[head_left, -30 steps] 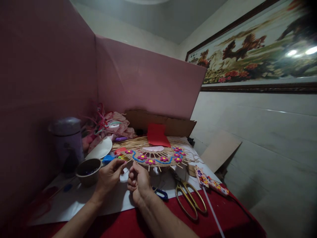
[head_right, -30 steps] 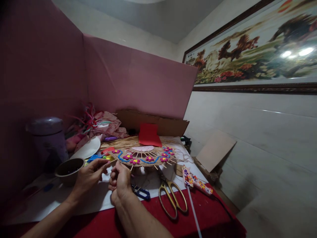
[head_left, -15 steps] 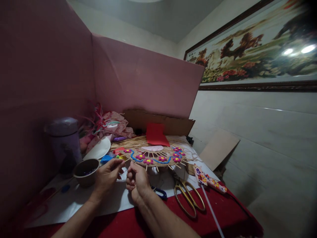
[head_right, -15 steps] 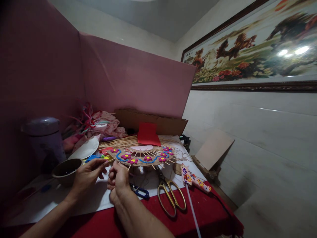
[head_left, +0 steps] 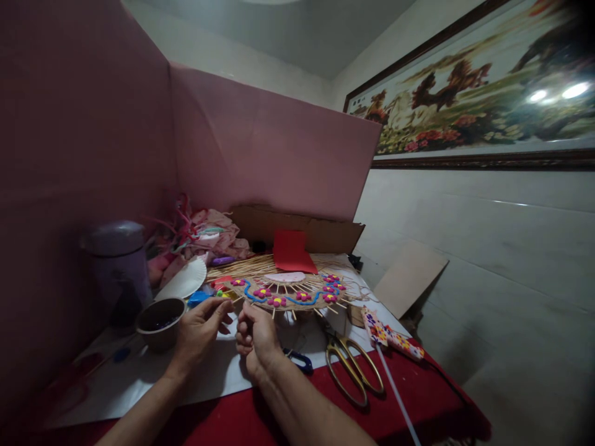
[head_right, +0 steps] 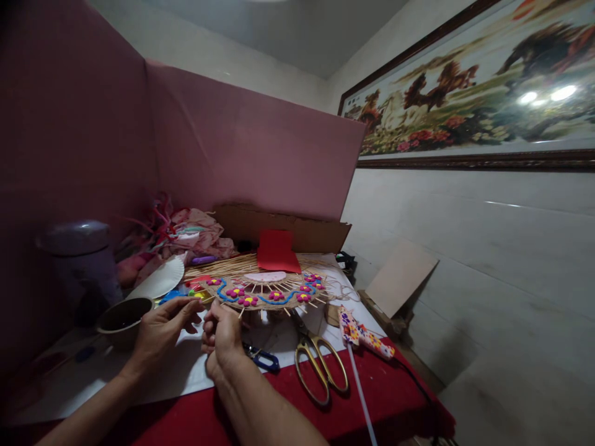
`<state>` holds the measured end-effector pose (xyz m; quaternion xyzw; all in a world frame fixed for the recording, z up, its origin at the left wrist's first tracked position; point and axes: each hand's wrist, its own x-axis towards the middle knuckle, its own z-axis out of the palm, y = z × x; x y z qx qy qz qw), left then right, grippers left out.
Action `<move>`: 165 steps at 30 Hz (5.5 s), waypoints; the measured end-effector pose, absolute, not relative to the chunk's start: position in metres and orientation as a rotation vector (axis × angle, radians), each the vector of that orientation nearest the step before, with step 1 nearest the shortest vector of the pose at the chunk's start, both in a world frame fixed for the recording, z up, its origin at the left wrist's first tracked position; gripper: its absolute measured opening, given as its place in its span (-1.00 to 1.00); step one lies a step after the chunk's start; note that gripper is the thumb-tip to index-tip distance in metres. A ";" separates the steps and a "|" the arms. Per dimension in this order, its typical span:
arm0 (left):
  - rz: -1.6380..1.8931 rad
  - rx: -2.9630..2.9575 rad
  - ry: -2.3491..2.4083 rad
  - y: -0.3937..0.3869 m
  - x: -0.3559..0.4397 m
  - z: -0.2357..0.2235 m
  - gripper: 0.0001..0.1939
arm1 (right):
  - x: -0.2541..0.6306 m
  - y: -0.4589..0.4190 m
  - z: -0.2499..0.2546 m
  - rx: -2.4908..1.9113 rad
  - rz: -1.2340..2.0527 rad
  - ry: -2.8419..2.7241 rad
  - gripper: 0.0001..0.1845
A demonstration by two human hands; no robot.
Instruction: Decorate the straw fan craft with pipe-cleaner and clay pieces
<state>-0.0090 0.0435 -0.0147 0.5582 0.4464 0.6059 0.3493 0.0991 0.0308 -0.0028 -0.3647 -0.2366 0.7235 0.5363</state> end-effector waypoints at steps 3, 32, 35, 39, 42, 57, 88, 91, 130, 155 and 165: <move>1.563 1.383 1.149 0.043 -0.009 -0.012 -0.75 | 0.098 0.031 -0.003 -0.869 1.718 -0.568 -0.64; 1.602 1.040 1.102 0.053 -0.004 -0.016 -0.71 | 0.097 0.033 -0.004 -0.892 1.711 -0.594 -0.62; 1.610 1.047 1.117 0.054 -0.005 -0.017 -0.71 | 0.097 0.033 -0.003 -0.901 1.705 -0.597 -0.61; 1.612 1.057 1.141 0.054 -0.004 -0.017 -0.71 | 0.097 0.034 -0.004 -0.900 1.698 -0.612 -0.62; 1.608 1.060 1.159 0.054 -0.003 -0.015 -0.71 | 0.097 0.035 -0.006 -0.902 1.698 -0.617 -0.63; 1.620 0.994 1.083 0.047 -0.001 -0.014 -0.65 | 0.097 0.035 -0.006 -0.912 1.683 -0.610 -0.65; 1.607 1.040 1.061 0.047 -0.002 -0.017 -0.64 | 0.098 0.034 -0.007 -0.924 1.672 -0.638 -0.64; 1.599 1.054 1.050 0.047 -0.002 -0.017 -0.64 | 0.098 0.034 -0.007 -0.923 1.664 -0.645 -0.64; 1.642 1.067 1.105 0.043 0.002 -0.011 -0.67 | 0.097 0.037 -0.011 -0.951 1.653 -0.678 -0.64; 1.640 1.032 1.078 0.044 0.003 -0.012 -0.65 | 0.097 0.035 -0.007 -0.957 1.644 -0.674 -0.63; 1.659 1.056 1.100 0.045 0.000 -0.017 -0.66 | 0.098 0.034 -0.004 -0.947 1.678 -0.653 -0.63</move>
